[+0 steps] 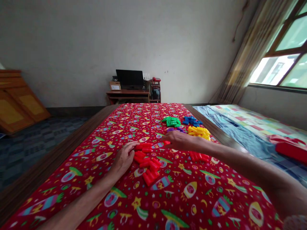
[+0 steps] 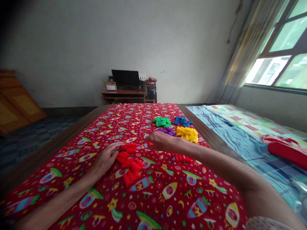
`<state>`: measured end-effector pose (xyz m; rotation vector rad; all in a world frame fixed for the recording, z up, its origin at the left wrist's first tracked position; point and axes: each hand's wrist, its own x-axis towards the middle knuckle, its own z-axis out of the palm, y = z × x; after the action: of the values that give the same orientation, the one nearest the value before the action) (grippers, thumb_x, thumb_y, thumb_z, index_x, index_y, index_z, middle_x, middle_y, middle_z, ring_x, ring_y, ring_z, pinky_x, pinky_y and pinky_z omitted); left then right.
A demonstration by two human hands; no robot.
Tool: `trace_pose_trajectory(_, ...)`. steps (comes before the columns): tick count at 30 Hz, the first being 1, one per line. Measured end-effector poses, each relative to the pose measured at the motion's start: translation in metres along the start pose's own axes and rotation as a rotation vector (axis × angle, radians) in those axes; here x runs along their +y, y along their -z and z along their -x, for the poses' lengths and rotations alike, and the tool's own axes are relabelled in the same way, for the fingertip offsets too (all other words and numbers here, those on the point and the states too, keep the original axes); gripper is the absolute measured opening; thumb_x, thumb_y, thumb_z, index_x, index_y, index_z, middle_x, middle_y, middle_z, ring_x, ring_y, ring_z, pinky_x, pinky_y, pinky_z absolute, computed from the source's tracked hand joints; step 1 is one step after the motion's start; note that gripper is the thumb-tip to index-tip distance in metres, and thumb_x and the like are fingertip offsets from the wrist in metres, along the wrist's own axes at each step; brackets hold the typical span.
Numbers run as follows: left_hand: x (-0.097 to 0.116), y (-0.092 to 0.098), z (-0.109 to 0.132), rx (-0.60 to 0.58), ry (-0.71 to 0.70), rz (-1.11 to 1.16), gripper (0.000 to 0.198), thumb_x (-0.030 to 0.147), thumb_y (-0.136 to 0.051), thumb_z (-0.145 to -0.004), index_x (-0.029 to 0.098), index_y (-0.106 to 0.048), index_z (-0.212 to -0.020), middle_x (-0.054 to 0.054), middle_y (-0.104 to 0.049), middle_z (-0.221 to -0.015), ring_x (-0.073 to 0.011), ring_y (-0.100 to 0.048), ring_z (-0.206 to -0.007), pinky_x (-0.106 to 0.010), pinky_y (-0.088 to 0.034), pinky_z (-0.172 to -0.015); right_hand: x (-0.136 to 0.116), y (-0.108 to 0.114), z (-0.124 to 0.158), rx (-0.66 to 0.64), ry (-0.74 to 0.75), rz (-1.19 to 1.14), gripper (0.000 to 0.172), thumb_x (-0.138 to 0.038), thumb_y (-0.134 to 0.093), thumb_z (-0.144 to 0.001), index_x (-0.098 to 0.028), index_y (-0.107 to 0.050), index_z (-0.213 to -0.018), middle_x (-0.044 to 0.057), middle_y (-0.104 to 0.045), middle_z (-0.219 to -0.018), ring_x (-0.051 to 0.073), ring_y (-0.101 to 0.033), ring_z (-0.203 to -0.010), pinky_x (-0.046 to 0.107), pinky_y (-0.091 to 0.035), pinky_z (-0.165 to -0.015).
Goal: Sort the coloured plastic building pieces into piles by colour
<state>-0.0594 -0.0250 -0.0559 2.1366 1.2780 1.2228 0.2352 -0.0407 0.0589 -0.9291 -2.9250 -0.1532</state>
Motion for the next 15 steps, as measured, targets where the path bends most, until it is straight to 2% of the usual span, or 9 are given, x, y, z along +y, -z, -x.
trace_pose_trajectory(3,-0.001,-0.001,-0.001,0.019,0.006,-0.020,0.036,0.025,-0.045,-0.075,0.017,-0.068,-0.101,-0.011,-0.066,-0.118,-0.0252,-0.062,-0.112,-0.044,-0.050,-0.103,0.016,0.018,0.037,0.023,-0.196,-0.050,0.018,-0.029,-0.057,-0.093,-0.016,-0.069,-0.094,0.004,-0.068,-0.080,0.014,-0.057,-0.069,0.028,-0.044,-0.068)
trace_pose_trajectory(5,-0.001,-0.003,-0.002,0.035,0.006,-0.010,0.035,0.024,-0.045,-0.073,0.017,-0.068,-0.100,-0.010,-0.067,-0.115,-0.0250,-0.063,-0.111,-0.044,-0.050,-0.102,0.025,0.024,0.067,-0.012,-0.286,-0.019,0.016,-0.029,-0.059,-0.092,-0.017,-0.070,-0.093,0.006,-0.069,-0.082,0.015,-0.060,-0.071,0.028,-0.045,-0.068)
trace_pose_trajectory(9,0.001,-0.004,-0.002,0.035,0.030,0.045,0.037,0.024,-0.046,-0.071,0.017,-0.065,-0.102,-0.010,-0.067,-0.113,-0.0243,-0.065,-0.107,-0.043,-0.052,-0.099,0.036,0.015,0.119,-0.028,-0.347,0.041,0.017,-0.030,-0.064,-0.087,-0.022,-0.072,-0.100,0.008,-0.071,-0.094,0.020,-0.065,-0.085,0.031,-0.049,-0.075)
trace_pose_trajectory(12,0.002,-0.005,-0.003,0.040,0.060,0.085,0.038,0.025,-0.046,-0.070,0.017,-0.064,-0.102,-0.010,-0.068,-0.112,-0.0245,-0.066,-0.105,-0.045,-0.052,-0.098,0.038,0.004,0.135,-0.040,-0.361,0.018,0.017,-0.030,-0.062,-0.087,-0.023,-0.072,-0.100,0.007,-0.072,-0.094,0.019,-0.066,-0.085,0.031,-0.050,-0.075)
trace_pose_trajectory(15,0.000,-0.007,-0.004,0.039,0.094,0.124,0.039,0.029,-0.047,-0.070,0.016,-0.064,-0.104,-0.011,-0.070,-0.112,-0.0255,-0.068,-0.104,-0.045,-0.053,-0.097,0.037,0.001,0.131,-0.021,-0.354,-0.021,0.016,-0.025,-0.058,-0.088,-0.022,-0.072,-0.096,0.006,-0.073,-0.092,0.017,-0.066,-0.081,0.028,-0.048,-0.071)
